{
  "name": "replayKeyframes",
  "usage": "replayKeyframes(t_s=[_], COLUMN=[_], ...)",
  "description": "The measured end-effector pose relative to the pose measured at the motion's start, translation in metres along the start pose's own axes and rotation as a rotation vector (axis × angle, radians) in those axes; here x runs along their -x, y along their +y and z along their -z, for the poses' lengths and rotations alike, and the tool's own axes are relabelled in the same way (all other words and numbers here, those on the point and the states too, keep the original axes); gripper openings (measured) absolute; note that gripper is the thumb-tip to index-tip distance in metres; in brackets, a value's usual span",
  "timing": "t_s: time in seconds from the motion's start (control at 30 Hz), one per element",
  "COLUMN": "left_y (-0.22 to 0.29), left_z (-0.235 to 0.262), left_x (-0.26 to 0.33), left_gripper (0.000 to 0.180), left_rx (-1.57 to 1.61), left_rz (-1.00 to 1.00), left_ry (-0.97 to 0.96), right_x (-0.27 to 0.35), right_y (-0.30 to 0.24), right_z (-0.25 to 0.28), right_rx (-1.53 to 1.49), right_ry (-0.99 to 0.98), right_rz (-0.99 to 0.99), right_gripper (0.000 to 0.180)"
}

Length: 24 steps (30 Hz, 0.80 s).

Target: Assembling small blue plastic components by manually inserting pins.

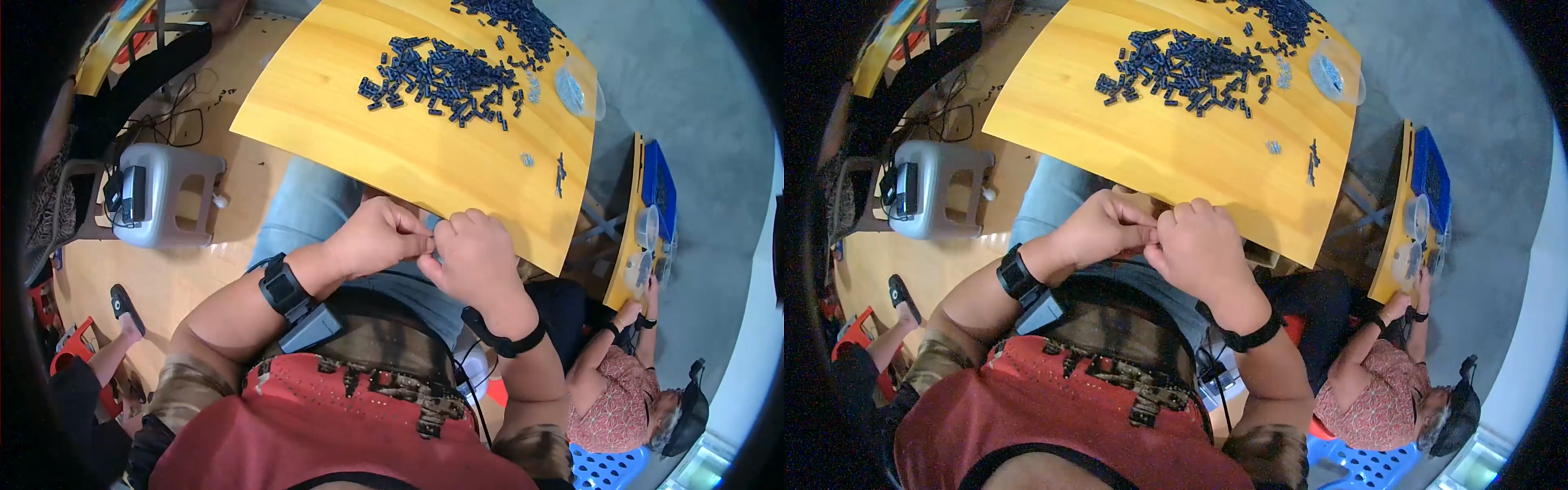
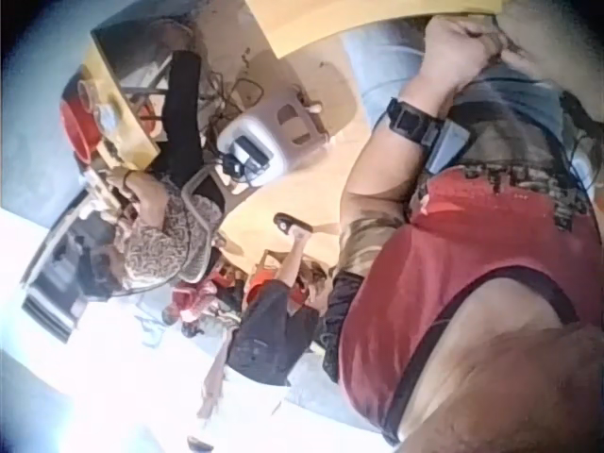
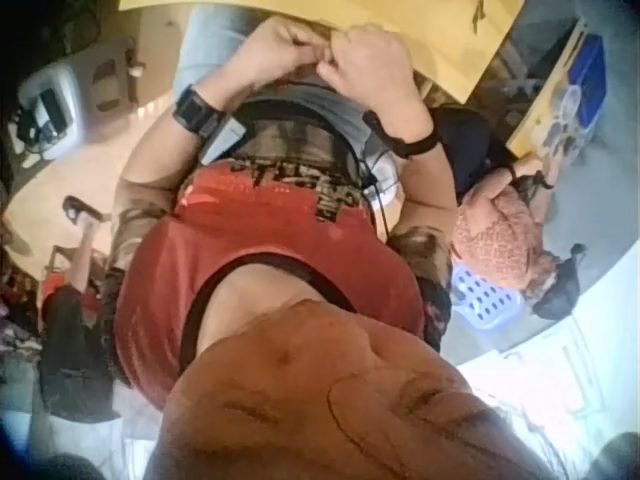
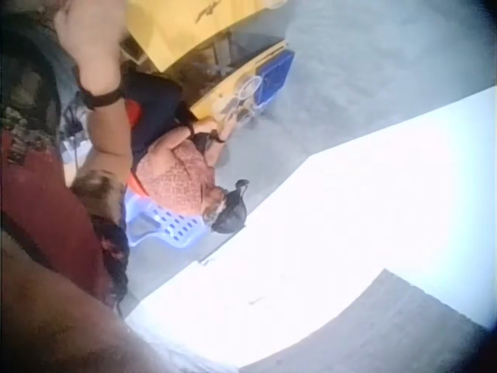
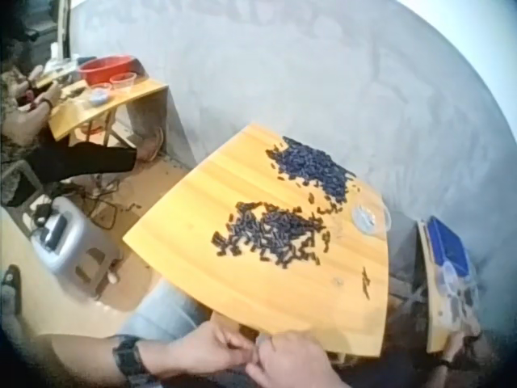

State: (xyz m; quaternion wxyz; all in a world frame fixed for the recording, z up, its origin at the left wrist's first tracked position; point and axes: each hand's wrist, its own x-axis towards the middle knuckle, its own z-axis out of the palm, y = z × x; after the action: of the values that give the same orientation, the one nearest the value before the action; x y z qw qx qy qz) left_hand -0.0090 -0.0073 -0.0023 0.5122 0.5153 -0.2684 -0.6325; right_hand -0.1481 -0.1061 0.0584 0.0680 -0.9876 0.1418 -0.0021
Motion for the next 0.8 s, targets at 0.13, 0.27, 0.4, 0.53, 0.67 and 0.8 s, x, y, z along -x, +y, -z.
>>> replayKeyframes(t_s=[0.13,0.27,0.4,0.53,0.67,0.8], left_y=[-0.004,-0.007,0.0,0.0,-0.004,-0.014], left_z=[0.001,-0.001,-0.003,0.0,0.004,0.009], left_x=[0.004,0.006,0.011,0.016,0.019,0.017], left_gripper=[0.012,0.009,0.008,0.008,0.007,0.009], left_rx=[-0.235,-0.397,-0.348,-0.449,-0.563,-0.49], left_rz=[-0.056,-0.206,-0.131,-0.14,-0.221,-0.274], left_ry=[-0.046,-0.05,-0.03,-0.02,-0.031,0.02], right_x=[0.005,0.013,0.013,0.013,0.017,0.016], right_y=[-0.005,-0.007,-0.01,-0.014,-0.02,-0.026], right_z=[-0.009,-0.022,-0.026,-0.029,-0.032,-0.035], right_rx=[0.012,-0.043,-0.091,-0.135,-0.099,-0.078], right_ry=[-0.07,-0.047,0.029,0.065,0.009,0.095], right_rz=[0.017,0.013,-0.007,0.06,0.065,0.05], right_gripper=[0.025,0.025,0.023,0.022,0.022,0.023])
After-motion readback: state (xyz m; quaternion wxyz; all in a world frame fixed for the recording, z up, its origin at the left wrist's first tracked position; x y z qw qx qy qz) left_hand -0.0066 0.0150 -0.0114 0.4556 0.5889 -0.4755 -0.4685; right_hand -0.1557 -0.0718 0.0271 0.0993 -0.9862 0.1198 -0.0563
